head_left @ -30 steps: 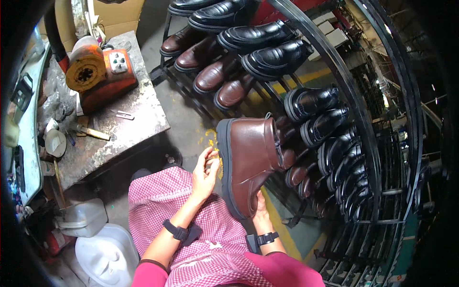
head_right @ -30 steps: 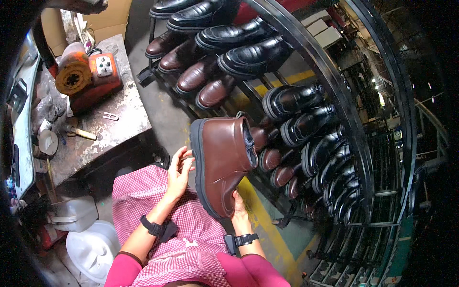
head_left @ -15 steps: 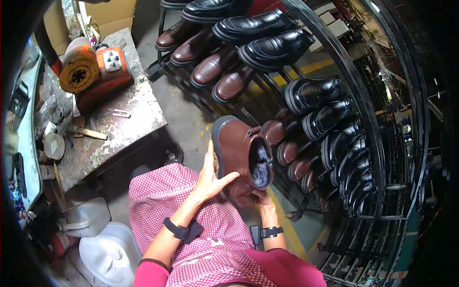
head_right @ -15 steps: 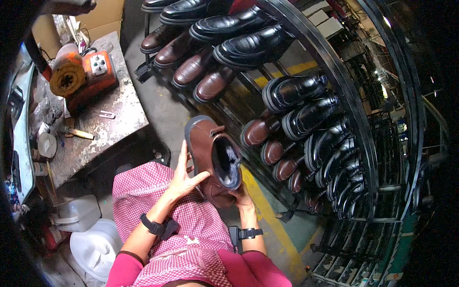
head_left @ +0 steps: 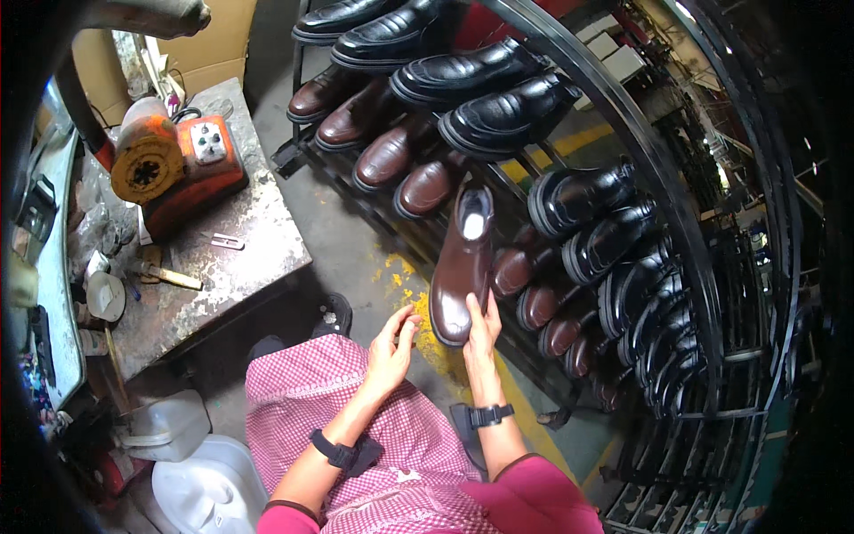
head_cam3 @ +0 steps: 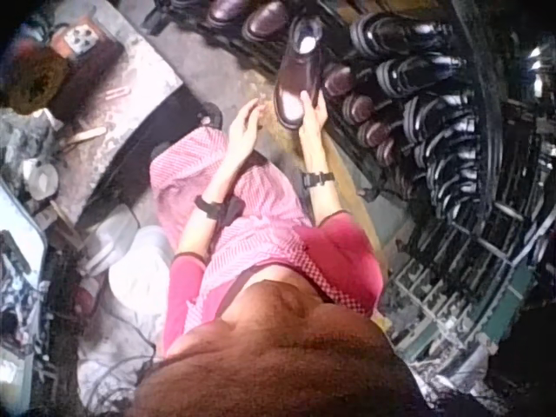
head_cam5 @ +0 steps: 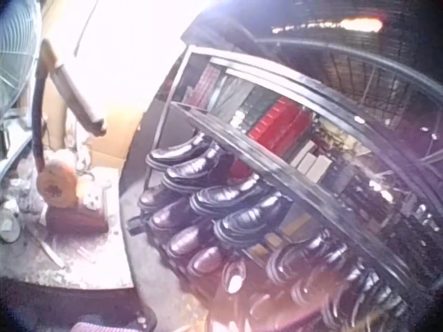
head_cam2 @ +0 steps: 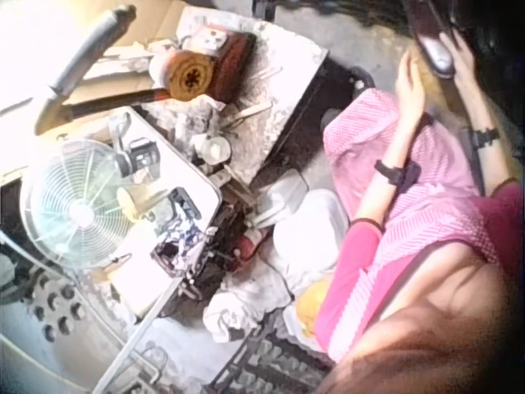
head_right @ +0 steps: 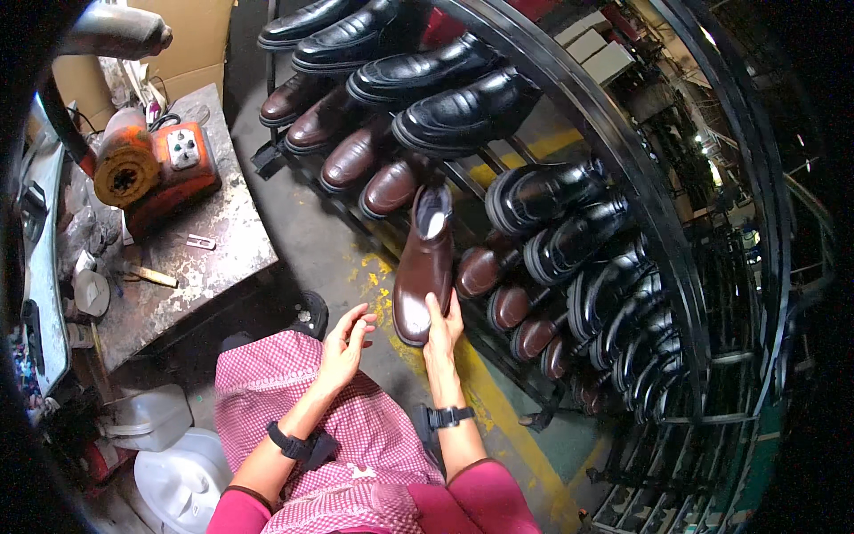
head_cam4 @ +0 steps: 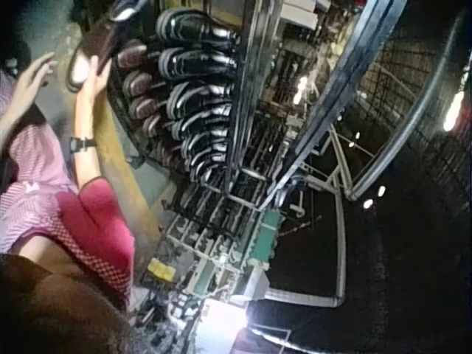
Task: The worker moves a rack of shoes to a workstation and then cleans and inspects individual shoes with a brush.
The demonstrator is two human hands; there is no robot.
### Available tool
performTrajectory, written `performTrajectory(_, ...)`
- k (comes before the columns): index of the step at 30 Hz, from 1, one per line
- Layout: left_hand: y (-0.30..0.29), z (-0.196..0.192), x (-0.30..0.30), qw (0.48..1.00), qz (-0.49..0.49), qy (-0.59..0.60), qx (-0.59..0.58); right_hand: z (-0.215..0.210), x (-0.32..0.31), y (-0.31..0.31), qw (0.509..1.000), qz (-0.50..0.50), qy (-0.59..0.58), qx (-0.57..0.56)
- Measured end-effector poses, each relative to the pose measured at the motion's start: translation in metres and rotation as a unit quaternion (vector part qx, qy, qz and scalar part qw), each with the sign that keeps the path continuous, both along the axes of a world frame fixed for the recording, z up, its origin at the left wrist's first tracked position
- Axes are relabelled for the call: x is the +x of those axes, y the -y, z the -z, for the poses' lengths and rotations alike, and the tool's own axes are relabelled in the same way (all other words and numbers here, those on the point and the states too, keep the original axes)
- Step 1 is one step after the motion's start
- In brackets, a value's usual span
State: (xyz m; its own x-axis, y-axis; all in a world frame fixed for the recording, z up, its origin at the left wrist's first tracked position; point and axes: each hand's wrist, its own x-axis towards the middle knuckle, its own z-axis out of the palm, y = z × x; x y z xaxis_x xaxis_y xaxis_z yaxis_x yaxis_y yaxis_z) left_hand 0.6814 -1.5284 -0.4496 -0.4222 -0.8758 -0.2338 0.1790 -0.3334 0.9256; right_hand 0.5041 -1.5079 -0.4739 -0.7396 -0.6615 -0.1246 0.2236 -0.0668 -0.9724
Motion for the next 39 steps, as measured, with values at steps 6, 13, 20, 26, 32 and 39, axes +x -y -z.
performTrajectory(6, 0.0, 0.0, -0.003, 1.0, 0.0, -0.001, 0.011, 0.01, -0.037, 0.089, 0.994, 0.096, 0.028, -0.049)
performTrajectory(13, 0.005, -0.002, -0.006, 0.997, 0.033, -0.029, 0.063, -0.001, -0.08, 0.151, 0.881, 0.102, -0.302, 0.351)
performTrajectory(20, 0.017, -0.01, -0.013, 0.982, -0.063, -0.112, 0.138, -0.037, -0.02, 0.234, 0.75, 0.001, -0.656, 0.085)
performTrajectory(26, 0.019, -0.003, -0.019, 0.975, -0.062, -0.147, 0.156, -0.035, -0.006, 0.329, 0.701, -0.063, -0.688, 0.178)
performTrajectory(32, 0.023, -0.001, -0.028, 0.971, -0.034, -0.148, 0.186, -0.028, -0.02, 0.362, 0.627, -0.1, -0.715, 0.293)
performTrajectory(39, 0.024, 0.006, -0.042, 0.96, -0.001, -0.166, 0.227, -0.055, -0.009, 0.358, 0.624, -0.241, -0.632, 0.391)
